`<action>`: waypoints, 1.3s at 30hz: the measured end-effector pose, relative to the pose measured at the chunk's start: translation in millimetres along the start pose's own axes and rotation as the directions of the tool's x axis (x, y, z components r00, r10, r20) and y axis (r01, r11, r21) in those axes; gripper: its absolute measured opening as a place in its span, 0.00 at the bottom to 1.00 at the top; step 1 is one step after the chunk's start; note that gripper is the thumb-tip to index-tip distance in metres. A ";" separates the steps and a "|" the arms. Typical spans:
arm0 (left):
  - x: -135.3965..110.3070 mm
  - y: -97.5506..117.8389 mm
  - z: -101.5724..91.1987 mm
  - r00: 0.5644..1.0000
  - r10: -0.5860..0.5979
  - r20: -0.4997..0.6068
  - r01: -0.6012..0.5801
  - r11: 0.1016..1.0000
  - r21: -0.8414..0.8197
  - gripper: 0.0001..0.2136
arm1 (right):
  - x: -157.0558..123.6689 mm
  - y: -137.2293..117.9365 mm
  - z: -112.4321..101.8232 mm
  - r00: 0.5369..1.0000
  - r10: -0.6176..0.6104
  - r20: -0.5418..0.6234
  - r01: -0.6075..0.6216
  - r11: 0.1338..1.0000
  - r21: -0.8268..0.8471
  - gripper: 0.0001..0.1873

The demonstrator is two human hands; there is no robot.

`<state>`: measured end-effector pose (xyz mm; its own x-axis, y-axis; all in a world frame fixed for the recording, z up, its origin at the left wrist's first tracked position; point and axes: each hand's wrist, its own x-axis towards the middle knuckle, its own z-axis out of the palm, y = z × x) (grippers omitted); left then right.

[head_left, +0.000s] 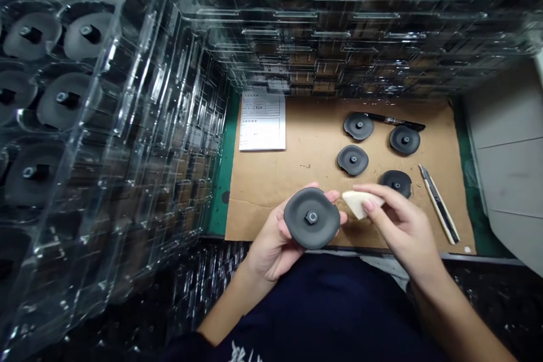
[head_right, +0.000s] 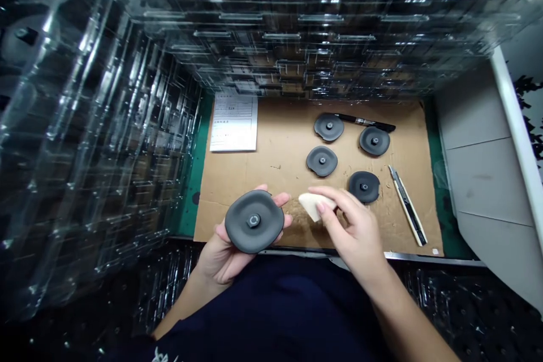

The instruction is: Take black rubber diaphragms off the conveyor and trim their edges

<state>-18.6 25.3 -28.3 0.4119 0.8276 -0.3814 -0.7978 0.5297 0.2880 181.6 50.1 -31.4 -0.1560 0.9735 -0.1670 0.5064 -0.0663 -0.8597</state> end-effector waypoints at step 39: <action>-15.6 10.3 -26.0 0.884 0.455 -0.109 -0.423 0.877 0.228 0.27 | -29.1 -58.4 23.4 0.956 -0.119 0.268 0.123 0.992 0.003 0.12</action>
<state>-44.7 13.0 -42.2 -0.0467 0.9523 -0.3016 -0.7734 0.1566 0.6143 136.7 20.6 12.4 -0.4368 0.8800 -0.1865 0.4806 0.0531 -0.8753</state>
